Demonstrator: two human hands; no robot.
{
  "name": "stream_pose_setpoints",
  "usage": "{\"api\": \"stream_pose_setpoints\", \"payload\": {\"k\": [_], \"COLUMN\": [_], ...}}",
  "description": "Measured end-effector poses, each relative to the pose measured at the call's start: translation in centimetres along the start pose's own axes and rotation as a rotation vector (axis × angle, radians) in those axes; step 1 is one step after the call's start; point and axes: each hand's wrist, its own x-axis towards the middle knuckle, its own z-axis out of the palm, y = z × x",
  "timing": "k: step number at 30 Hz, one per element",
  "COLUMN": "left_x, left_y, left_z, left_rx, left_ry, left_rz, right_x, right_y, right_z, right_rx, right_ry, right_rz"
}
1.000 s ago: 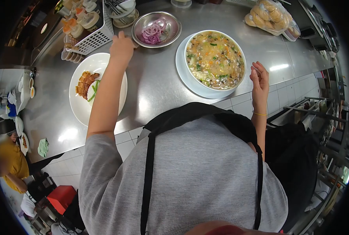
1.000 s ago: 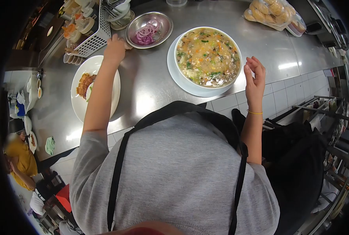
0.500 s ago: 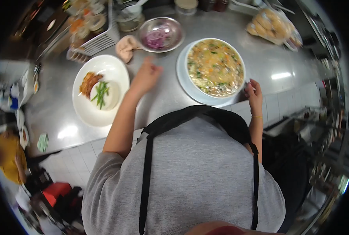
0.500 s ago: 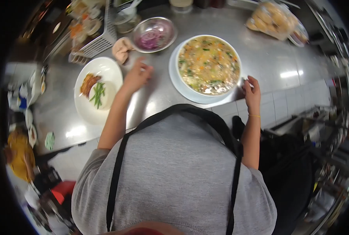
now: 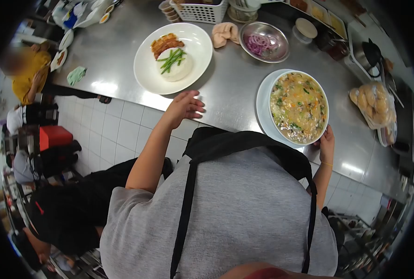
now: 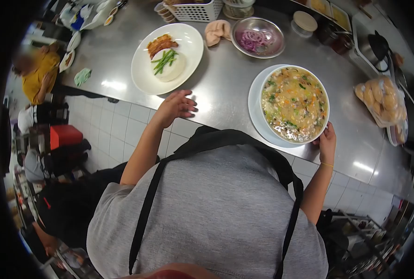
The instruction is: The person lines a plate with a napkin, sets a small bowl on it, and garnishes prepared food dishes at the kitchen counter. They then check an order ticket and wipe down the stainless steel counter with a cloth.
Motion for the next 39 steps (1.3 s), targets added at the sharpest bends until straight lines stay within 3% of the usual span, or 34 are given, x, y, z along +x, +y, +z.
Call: {"api": "stream_pose_setpoints", "payload": {"k": [2,4,9,19,21,22,24,26,32,34,36,39], "left_x": [-0.1,0.8,1.3,0.3,-0.3,-0.7,-0.5,-0.6,1.1,1.0,1.0,0.1], "left_y": [-0.2,-1.2,-0.5,-0.2,0.2,0.4,0.3,0.7,1.6,2.1,2.9,4.1], "left_z": [-0.7,-1.9,-1.6,-4.8,-5.3,-5.3,-6.4,-6.9,-10.3,-12.5,-15.9,-21.1], "left_rx": [-0.099,-0.468,-0.431,-0.352,-0.277,-0.247,-0.213,-0.185,-0.077,0.086,0.26,0.169], "left_ry": [0.101,0.191,0.311,0.22,0.201,0.195,0.128,0.054,-0.197,-0.306,-0.413,-0.312], "left_rz": [0.021,0.077,0.245,0.172,0.116,0.104,0.104,0.103,0.085,0.051,0.081,0.079], "right_x": [-0.3,0.0,0.5,4.0,5.0,5.2,3.8,4.1,6.1,9.7,14.6,19.1], "right_y": [-0.6,-0.5,0.4,0.9,-0.3,-1.5,-7.6,-12.3,-22.7,-24.0,-24.4,-25.6], "right_z": [0.0,-0.2,-0.4,-3.3,-4.6,-4.3,-1.7,2.4,23.8,30.2,34.5,38.2], "right_rx": [-0.001,-0.005,0.042,-0.141,-0.213,-0.212,-0.034,-0.014,-0.247,-0.358,-0.38,-0.432], "right_ry": [-0.017,-0.042,-0.069,0.002,0.274,0.276,0.333,0.222,-0.17,-0.012,0.073,0.105], "right_rz": [-0.003,-0.021,-0.06,-0.139,-0.305,-0.314,-0.465,-0.614,-0.89,-0.977,-0.921,-0.744]}}
